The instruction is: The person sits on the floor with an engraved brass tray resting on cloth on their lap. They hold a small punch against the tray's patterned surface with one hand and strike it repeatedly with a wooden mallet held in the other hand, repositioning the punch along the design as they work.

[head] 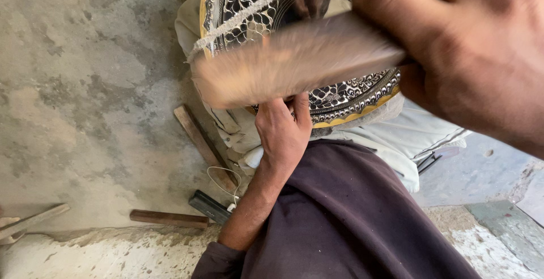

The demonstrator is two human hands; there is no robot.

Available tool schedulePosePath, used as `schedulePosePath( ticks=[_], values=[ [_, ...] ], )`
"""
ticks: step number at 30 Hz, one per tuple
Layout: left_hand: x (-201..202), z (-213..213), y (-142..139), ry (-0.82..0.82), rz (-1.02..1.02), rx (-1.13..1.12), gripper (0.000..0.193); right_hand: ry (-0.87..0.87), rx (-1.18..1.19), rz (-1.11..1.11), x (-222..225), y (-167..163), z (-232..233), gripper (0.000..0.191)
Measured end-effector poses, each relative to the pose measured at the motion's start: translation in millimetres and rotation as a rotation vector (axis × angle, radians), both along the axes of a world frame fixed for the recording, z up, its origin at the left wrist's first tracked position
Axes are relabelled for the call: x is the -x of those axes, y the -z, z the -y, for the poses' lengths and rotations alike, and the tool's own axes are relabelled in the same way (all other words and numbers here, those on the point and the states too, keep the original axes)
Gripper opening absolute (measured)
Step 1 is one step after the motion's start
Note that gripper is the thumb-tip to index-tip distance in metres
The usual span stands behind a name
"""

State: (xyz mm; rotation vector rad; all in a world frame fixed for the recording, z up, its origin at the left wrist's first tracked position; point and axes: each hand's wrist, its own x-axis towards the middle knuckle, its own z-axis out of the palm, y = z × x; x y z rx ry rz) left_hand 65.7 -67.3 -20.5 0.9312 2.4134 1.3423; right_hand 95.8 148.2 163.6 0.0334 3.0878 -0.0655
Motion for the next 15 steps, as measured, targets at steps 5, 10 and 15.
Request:
schedulePosePath(
  ticks=[5,10,15],
  values=[
    [0.3,-0.5,-0.5,-0.015,-0.001,0.0,0.026,-0.038,-0.103,-0.044,0.2,2.8,-0.6,0.029],
    [1.8,-3.8,-7.3,-0.018,0.112,-0.023,0.025,0.03,-0.122,0.095,-2.7,6.1,-2.6,0.026],
    [4.2,-6.1,-12.1,-0.007,0.181,-0.065,0.023,0.0,-0.161,0.067,-4.0,4.6,-4.3,0.026]
  ],
)
